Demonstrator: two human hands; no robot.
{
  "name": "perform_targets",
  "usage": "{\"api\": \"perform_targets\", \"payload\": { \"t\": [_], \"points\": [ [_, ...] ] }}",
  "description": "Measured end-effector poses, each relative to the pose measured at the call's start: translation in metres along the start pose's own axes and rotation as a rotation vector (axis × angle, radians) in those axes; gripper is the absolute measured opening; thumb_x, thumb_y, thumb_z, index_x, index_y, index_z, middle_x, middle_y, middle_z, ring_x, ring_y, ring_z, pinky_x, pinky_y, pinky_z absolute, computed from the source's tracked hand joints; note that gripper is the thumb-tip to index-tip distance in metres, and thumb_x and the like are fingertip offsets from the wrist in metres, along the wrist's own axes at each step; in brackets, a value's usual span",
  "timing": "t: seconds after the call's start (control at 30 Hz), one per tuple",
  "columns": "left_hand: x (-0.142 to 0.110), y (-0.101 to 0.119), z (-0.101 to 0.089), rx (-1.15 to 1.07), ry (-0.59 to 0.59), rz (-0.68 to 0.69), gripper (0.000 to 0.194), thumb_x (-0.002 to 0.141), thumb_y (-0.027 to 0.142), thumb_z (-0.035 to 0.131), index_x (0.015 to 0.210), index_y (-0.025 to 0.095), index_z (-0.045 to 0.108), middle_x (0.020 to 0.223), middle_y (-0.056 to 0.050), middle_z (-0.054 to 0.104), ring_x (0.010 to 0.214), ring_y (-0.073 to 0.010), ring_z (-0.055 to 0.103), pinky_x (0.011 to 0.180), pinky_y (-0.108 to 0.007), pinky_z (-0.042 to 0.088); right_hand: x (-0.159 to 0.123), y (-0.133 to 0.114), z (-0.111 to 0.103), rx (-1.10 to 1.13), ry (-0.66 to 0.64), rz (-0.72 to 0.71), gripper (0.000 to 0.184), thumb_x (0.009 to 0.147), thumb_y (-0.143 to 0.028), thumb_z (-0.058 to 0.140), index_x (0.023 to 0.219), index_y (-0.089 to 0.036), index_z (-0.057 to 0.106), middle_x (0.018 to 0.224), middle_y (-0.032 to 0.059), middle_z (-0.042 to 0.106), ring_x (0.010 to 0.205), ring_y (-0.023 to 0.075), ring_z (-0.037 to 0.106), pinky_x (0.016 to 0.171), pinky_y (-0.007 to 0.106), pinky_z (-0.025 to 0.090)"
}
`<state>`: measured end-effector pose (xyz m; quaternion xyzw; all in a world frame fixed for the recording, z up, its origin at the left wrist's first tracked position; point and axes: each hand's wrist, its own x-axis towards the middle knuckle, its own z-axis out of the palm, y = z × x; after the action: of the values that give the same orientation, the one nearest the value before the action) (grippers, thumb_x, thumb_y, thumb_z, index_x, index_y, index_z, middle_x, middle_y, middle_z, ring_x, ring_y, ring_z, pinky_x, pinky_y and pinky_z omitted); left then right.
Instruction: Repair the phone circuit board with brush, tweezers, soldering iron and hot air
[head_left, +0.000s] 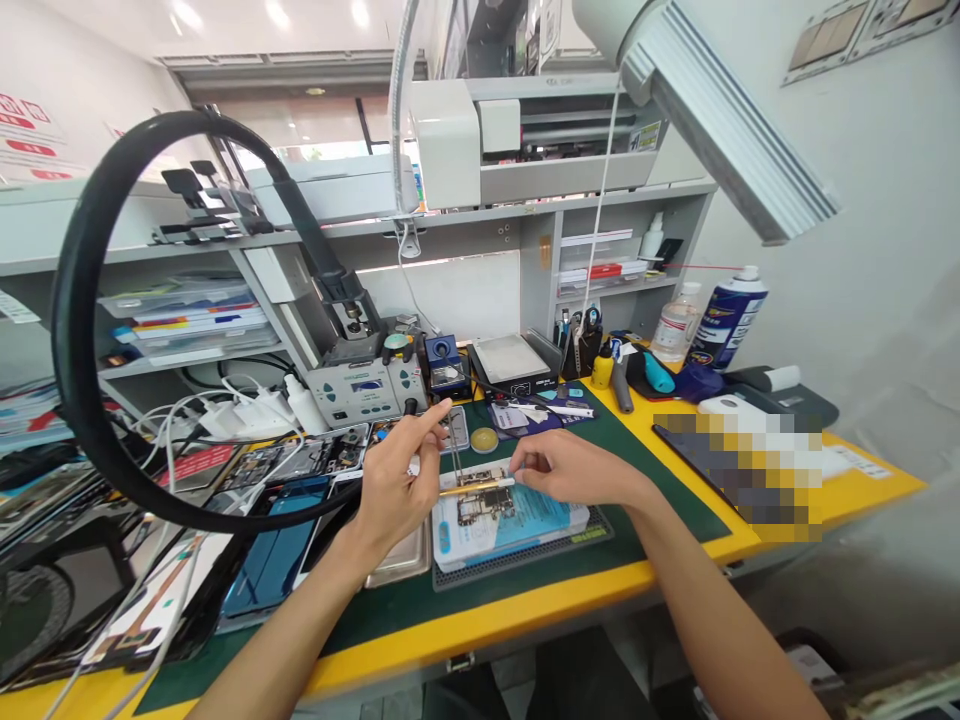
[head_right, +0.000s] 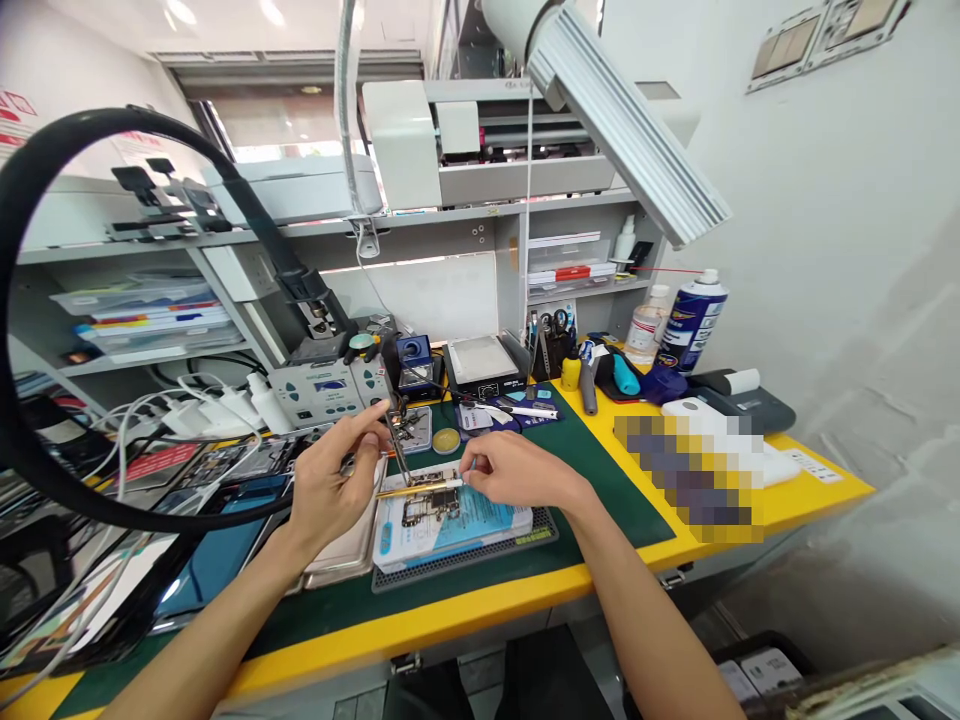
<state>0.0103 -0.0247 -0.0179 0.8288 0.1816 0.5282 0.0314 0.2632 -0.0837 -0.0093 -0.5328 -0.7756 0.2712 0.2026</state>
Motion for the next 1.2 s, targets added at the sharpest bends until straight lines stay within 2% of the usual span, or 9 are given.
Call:
{"api": "perform_targets", "payload": {
  "t": [0.53, 0.7, 1.2],
  "points": [
    [0.0004, 0.0027, 0.0015, -0.018, -0.004, -0.005, 0.05, 0.096, 0.001, 0.047, 0.141, 0.021, 0.053, 0.089, -0.001, 0.064, 0.077, -0.01, 0.062, 0.072, -0.022, 0.051, -0.0021, 0.004, -0.0035, -0.027, 0.061, -0.006, 0.019, 0.093, -0.027, 0.055, 0.094, -0.016, 0.07, 0.074, 0.0041, 0.066, 0.063, 0.0164, 0.058, 0.052, 0.024, 0.036],
    [-0.0012, 0.003, 0.001, -0.018, -0.004, -0.005, 0.049, 0.097, 0.002, 0.047, 0.142, 0.022, 0.053, 0.089, -0.002, 0.065, 0.077, -0.0103, 0.062, 0.072, -0.022, 0.051, -0.0015, 0.0034, 0.0001, -0.04, 0.049, -0.02, 0.016, 0.091, -0.025, 0.056, 0.092, -0.016, 0.07, 0.07, 0.0022, 0.064, 0.061, 0.0153, 0.056, 0.052, 0.024, 0.034],
    [-0.0014, 0.0046, 0.0007, -0.008, -0.007, -0.017, 0.048, 0.097, 0.005, 0.046, 0.141, 0.022, 0.054, 0.088, -0.003, 0.065, 0.074, -0.0119, 0.062, 0.066, -0.022, 0.053, -0.0024, 0.0022, -0.0024, 0.012, 0.055, -0.016, 0.018, 0.093, -0.027, 0.057, 0.095, -0.014, 0.069, 0.075, 0.0043, 0.064, 0.064, 0.0154, 0.055, 0.053, 0.023, 0.036]
  ]
}}
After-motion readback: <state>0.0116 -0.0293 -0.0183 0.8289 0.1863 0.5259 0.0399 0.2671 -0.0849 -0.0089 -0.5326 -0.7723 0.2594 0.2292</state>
